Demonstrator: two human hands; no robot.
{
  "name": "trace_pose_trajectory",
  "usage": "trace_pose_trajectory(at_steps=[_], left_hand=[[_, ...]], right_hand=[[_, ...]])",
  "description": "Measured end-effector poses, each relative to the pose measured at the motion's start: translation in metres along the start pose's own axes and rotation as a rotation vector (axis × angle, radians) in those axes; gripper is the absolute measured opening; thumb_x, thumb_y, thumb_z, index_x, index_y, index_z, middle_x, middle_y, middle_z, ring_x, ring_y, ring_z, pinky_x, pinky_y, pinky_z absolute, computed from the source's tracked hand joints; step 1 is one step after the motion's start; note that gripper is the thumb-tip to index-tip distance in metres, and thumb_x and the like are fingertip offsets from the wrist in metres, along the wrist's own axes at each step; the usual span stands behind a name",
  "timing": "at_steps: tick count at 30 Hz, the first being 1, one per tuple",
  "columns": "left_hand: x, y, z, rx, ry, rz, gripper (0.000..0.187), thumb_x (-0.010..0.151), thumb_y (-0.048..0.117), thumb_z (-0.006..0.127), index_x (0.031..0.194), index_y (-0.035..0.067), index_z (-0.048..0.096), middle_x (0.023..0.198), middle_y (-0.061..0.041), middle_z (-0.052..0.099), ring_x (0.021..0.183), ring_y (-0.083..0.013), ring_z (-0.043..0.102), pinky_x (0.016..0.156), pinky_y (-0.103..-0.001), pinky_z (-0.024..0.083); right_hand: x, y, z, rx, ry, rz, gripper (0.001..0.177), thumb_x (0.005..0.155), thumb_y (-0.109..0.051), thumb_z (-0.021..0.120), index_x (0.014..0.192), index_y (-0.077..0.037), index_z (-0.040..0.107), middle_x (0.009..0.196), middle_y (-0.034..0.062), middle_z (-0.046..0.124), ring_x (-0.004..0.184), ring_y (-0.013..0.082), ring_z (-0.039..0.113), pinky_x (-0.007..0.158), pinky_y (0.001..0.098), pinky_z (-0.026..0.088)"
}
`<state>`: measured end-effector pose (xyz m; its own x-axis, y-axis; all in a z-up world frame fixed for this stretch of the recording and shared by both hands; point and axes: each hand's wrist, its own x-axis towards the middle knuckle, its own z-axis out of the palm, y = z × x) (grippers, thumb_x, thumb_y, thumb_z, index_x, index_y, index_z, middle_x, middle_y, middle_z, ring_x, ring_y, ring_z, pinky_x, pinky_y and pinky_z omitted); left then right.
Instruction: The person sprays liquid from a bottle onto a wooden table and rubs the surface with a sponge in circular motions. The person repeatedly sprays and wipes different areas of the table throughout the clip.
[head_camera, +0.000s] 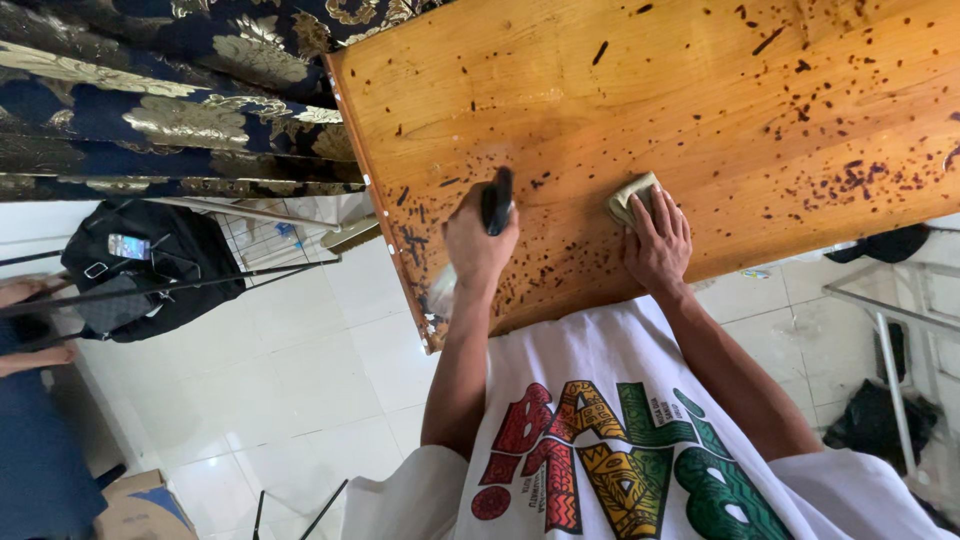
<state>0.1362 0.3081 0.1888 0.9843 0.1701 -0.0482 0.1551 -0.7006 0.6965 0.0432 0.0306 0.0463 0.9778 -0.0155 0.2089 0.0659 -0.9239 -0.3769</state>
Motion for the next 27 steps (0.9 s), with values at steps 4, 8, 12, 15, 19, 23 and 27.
trace_pose_trajectory(at_steps=[4,8,12,15,19,23,27], left_hand=[[-0.007,-0.019,-0.026,0.144,0.118,-0.155,0.027,0.080,0.028,0.079,0.102,0.013,0.071,0.083,-0.014,0.075,0.077,-0.0384,0.074,0.070,-0.049,0.058],[-0.017,-0.033,-0.035,0.241,0.081,-0.259,0.027,0.082,0.029,0.077,0.101,0.012,0.070,0.087,-0.015,0.076,0.082,-0.0386,0.074,0.072,-0.050,0.059],[-0.026,-0.040,-0.020,0.343,-0.053,-0.399,0.026,0.081,0.034,0.076,0.099,0.016,0.074,0.085,-0.018,0.075,0.080,-0.0385,0.074,0.075,-0.049,0.060],[-0.035,-0.034,0.002,0.380,-0.188,-0.299,0.029,0.080,0.037,0.075,0.097,0.013,0.074,0.081,-0.015,0.076,0.074,-0.0361,0.075,0.081,-0.049,0.059],[-0.054,-0.005,0.038,0.307,-0.308,-0.143,0.026,0.081,0.037,0.073,0.090,0.013,0.076,0.079,-0.015,0.075,0.072,-0.0358,0.074,0.076,-0.047,0.059],[-0.073,0.023,0.055,0.105,-0.328,0.180,0.018,0.077,0.030,0.072,0.083,0.012,0.072,0.070,-0.011,0.073,0.066,-0.0316,0.072,0.077,-0.046,0.054],[-0.071,0.031,0.053,0.115,-0.301,0.201,0.018,0.077,0.028,0.075,0.082,0.013,0.067,0.071,-0.011,0.071,0.065,-0.0334,0.070,0.079,-0.047,0.051]], right_hand=[[0.000,-0.001,0.000,0.004,0.004,-0.006,0.048,0.099,-0.023,0.066,0.145,-0.013,0.064,0.158,0.0194,0.052,0.143,0.0399,0.050,0.117,0.0530,0.042],[0.000,0.000,0.001,0.003,0.008,-0.009,0.047,0.098,-0.023,0.066,0.145,-0.014,0.064,0.158,0.0190,0.052,0.143,0.0400,0.050,0.117,0.0527,0.042],[-0.001,0.001,0.003,-0.006,0.011,-0.013,0.049,0.097,-0.022,0.066,0.145,-0.014,0.064,0.157,0.0194,0.052,0.143,0.0398,0.050,0.117,0.0526,0.042],[-0.002,0.001,0.004,-0.006,0.007,-0.015,0.048,0.098,-0.022,0.066,0.145,-0.014,0.064,0.158,0.0193,0.052,0.143,0.0396,0.050,0.117,0.0523,0.042],[-0.001,0.001,0.003,0.000,0.009,-0.013,0.048,0.098,-0.022,0.066,0.145,-0.014,0.064,0.158,0.0193,0.052,0.143,0.0397,0.050,0.117,0.0521,0.042],[-0.001,0.000,0.001,0.004,0.004,-0.019,0.050,0.096,-0.022,0.066,0.145,-0.013,0.064,0.158,0.0203,0.051,0.143,0.0403,0.050,0.117,0.0524,0.042],[0.001,-0.001,0.000,0.009,0.015,-0.010,0.049,0.097,-0.024,0.067,0.145,-0.013,0.064,0.156,0.0200,0.052,0.142,0.0405,0.050,0.117,0.0526,0.042]])
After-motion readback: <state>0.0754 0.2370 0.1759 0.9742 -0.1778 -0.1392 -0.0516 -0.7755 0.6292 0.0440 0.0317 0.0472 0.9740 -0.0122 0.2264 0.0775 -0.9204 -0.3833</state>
